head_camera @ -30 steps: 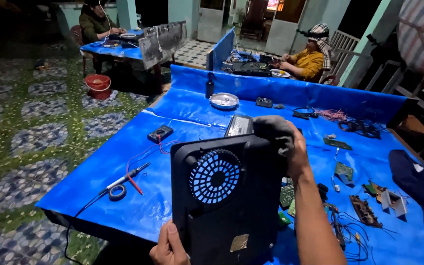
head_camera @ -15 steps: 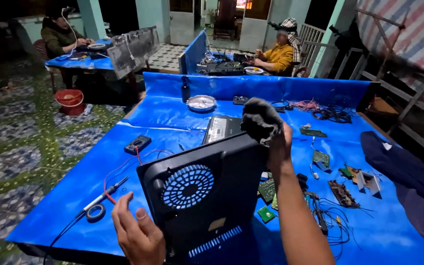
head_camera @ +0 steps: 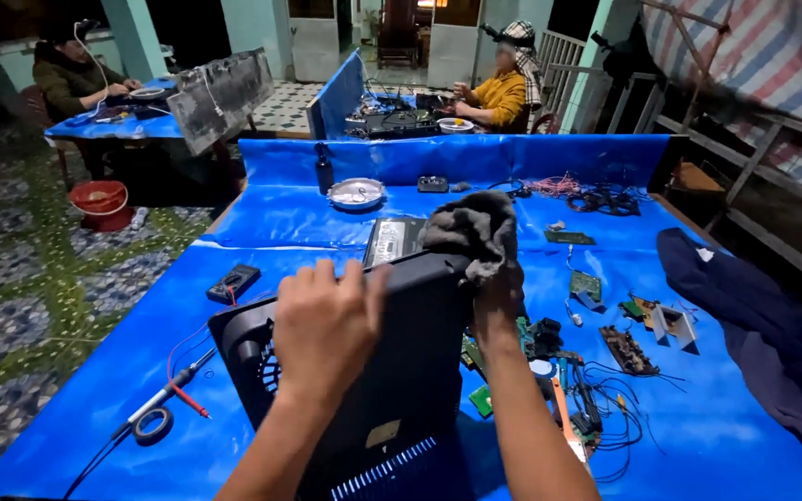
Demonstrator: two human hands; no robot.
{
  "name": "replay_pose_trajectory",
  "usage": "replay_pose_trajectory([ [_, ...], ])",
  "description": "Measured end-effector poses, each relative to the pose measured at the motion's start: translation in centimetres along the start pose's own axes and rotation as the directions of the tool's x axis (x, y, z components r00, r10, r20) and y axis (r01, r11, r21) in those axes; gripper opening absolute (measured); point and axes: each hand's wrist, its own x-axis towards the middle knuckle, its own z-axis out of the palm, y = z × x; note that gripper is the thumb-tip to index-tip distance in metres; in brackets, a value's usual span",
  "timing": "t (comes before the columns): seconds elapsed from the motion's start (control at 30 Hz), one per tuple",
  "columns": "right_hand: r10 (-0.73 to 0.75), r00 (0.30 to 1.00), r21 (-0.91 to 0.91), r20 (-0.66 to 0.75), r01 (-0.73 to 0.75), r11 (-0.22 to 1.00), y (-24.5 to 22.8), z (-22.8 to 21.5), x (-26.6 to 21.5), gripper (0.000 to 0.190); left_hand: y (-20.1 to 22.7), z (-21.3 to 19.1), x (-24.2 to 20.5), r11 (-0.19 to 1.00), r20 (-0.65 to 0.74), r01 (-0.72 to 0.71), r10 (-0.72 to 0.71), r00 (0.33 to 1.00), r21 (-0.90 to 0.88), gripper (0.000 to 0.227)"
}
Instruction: Cleaning the interior plastic casing of an induction cooker and reassembling internal components including the cooling fan and circuit boards.
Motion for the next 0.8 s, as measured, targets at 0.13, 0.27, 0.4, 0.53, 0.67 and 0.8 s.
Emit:
replay_pose_trajectory([
  [0.13,0.006,0.993,0.021,-0.117,-0.003,1.000,4.7,-1.7,1.3,0.070,-0.3,1.4,0.1,0.996,-0.002,0.043,-0.043,0.999,0.077,0.054],
  [0.27,0.014,0.991,0.158,-0.131,0.007,0.987,4.3,-1.9,0.0,0.027,0.3,2.0,-0.3,0.990,-0.050,0.065,-0.059,0.997,0.127,0.053],
  [0.4,0.022,1.000,0.139,-0.008,-0.020,0.990,6.8,-4.8,-4.2,0.014,0.8,1.5,-0.5,0.986,-0.069,0.084,-0.075,0.995,0.147,0.054],
  [0.53,0.015,0.997,-0.086,0.082,-0.008,0.996,11.2,-7.8,-1.4,0.018,0.5,1.3,-0.3,0.989,-0.092,0.054,-0.042,0.995,0.136,0.050],
  [0.67,-0.467,0.832,-0.176,0.300,0.530,0.830,4.8,-4.3,0.8,0.047,1.1,0.8,-0.4,0.988,-0.099,0.038,-0.023,0.995,0.148,0.050],
  [0.8,-0.390,0.852,-0.200,0.348,0.474,0.857,7.6,-4.6,2.9,0.047,0.4,1.5,-0.4,0.980,-0.134,0.070,-0.045,0.990,0.187,0.050],
])
